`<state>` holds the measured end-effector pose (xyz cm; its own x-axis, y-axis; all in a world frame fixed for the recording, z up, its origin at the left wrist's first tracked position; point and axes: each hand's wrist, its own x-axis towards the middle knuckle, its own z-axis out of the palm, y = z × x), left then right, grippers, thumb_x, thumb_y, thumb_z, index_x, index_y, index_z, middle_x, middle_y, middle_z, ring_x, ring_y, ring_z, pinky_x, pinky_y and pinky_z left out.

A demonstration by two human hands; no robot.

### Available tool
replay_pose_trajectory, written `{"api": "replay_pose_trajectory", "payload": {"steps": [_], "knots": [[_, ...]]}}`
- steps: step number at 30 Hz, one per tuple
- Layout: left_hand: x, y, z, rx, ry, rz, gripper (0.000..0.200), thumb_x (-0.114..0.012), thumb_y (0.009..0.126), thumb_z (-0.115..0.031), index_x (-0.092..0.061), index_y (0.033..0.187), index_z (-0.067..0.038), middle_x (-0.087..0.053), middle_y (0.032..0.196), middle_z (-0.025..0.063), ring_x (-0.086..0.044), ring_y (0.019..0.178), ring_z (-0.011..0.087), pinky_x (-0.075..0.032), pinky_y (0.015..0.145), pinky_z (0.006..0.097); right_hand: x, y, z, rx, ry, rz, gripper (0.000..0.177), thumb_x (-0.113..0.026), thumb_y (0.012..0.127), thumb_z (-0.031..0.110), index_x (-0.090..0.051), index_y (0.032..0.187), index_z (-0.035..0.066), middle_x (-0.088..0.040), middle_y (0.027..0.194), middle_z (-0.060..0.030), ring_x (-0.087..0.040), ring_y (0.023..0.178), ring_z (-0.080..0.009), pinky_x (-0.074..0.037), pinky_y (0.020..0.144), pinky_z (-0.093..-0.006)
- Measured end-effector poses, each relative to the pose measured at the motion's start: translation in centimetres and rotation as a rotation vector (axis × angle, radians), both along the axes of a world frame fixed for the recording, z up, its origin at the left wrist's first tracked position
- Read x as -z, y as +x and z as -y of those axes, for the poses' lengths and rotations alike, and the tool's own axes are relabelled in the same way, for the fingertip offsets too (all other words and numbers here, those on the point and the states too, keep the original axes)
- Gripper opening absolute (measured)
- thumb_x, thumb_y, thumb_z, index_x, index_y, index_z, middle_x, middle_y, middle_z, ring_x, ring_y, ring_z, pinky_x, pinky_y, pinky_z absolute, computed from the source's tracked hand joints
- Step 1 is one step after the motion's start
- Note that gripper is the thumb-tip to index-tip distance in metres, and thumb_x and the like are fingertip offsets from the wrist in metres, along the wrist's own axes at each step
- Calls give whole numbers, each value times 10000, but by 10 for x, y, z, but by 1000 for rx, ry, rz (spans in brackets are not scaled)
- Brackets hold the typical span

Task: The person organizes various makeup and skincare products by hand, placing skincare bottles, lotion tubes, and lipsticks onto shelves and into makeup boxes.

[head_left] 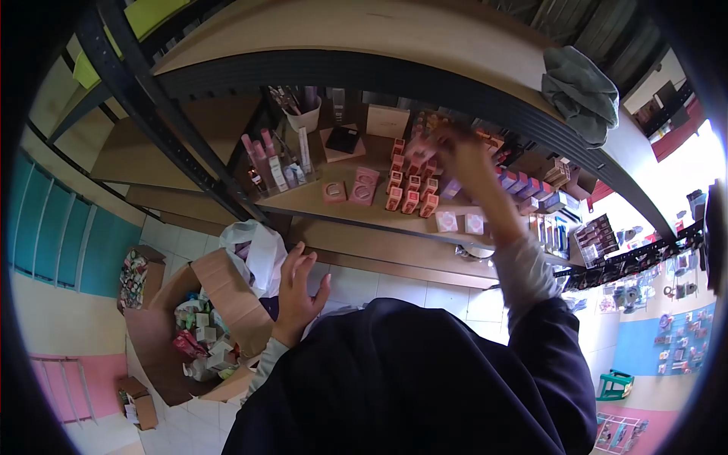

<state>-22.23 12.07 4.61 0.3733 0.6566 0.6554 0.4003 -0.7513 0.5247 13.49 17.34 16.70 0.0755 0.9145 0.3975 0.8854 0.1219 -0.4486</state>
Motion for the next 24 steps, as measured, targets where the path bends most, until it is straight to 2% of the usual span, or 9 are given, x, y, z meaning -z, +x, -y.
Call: {"api": "replay_pose_trajectory", "payload": {"steps": [1,4,8,11,18,21,24], "knots": [[4,2,2,-24,-17,-3,481,-714,752,-68,-513,1184,-2,-442,1308,226,-520,1123,368,-492,880,376,2,31,-17,41,9,73,234,-634,808,104,-626,1038,58,-633,994,-161,-632,897,-315,-502,744,-404],[17,4,8,-81,-95,-104,479,-701,759,-61,-505,1190,4,-427,1324,215,-507,1136,371,-492,881,374,26,105,-66,47,455,549,260,-621,800,102,-623,1054,47,-615,1036,-202,-594,953,-374,-470,817,-461],[24,3,25,-239,-148,-101,498,-692,751,-51,-493,1204,3,-425,1327,204,-548,1056,331,-494,860,370,109,191,-140,149,432,539,297,-630,786,127,-616,1073,51,-598,1077,-219,-568,1008,-393,-439,879,-489],[20,1,42,-355,-193,-66,516,-682,743,-44,-483,1217,1,-417,1332,198,-578,944,279,-495,826,371,134,207,-156,164,340,552,301,-632,784,128,-616,1075,53,-600,1074,-219,-569,1007,-393,-440,879,-488],[35,-15,66,-467,-156,-100,543,-675,767,-52,-443,1254,5,-394,1342,212,-565,947,266,-490,833,373,148,220,-176,153,180,595,309,-635,781,132,-615,1080,55,-603,1068,-217,-572,1006,-392,-443,878,-485],[34,-15,69,-481,-154,-93,606,-670,740,-24,-416,1290,4,-389,1359,222,-557,959,235,-478,785,330,148,223,-180,151,150,605,313,-637,780,134,-615,1082,57,-605,1065,-217,-573,1006,-392,-444,878,-484],[30,-14,68,-499,-130,-119,617,-673,737,-18,-410,1295,-1,-387,1364,222,-558,956,231,-478,781,328,150,226,-181,150,128,613,316,-639,779,136,-615,1084,58,-606,1063,-216,-574,1005,-392,-445,877,-483]]}}
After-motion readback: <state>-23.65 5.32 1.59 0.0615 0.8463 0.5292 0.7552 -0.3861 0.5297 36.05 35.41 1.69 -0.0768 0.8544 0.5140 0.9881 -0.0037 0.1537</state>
